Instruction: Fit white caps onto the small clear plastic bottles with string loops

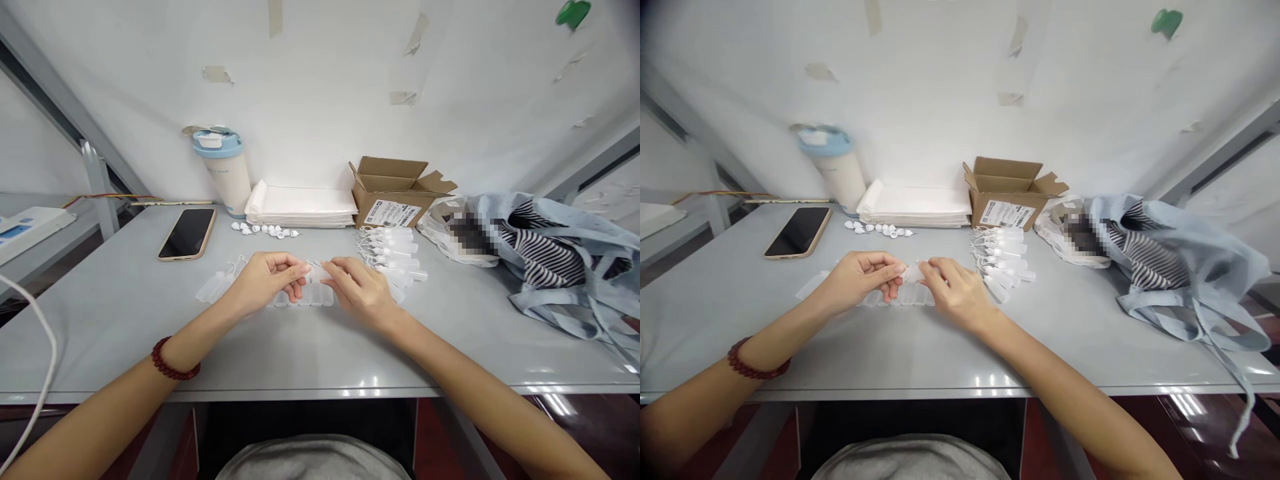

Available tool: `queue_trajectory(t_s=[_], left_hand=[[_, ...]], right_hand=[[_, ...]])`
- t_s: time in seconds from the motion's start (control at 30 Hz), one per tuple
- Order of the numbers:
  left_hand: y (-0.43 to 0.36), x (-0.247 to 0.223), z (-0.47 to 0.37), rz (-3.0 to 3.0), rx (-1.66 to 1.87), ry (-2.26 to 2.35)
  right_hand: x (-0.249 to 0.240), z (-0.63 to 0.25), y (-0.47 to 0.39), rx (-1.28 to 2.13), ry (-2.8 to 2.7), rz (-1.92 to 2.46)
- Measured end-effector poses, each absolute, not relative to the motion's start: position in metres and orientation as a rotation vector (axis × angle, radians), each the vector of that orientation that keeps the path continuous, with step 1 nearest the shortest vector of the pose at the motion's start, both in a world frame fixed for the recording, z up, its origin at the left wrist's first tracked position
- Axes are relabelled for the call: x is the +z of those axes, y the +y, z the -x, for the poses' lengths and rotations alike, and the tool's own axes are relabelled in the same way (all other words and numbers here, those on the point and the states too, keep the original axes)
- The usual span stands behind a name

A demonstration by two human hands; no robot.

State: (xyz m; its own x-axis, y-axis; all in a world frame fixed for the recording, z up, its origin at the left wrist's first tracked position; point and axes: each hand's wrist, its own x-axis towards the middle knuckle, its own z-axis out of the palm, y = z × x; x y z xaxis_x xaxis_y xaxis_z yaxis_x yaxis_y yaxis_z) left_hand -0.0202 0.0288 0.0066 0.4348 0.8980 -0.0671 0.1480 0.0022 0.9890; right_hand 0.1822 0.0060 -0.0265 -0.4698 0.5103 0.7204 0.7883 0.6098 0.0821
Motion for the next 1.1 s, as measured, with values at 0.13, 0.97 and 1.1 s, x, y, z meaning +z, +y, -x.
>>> queue_trajectory(t_s=[0.13, 0.97, 1.1], left_hand=[[0.028, 0.006, 0.019, -1.489, 0.780, 0.960], [0.026, 0.007, 0.021, -1.456, 0.825, 1.043], [0.027, 0.006, 0.019, -1.451, 0.747, 1.032]], right_hand=[[-0.028, -0.181, 0.004, -0.433, -2.166, 0.973], [-0.018, -0.174, -0.002, 0.334, -1.957, 1.077], [-0.024, -0.175, 0.000, 0.060, -2.023, 0.965]])
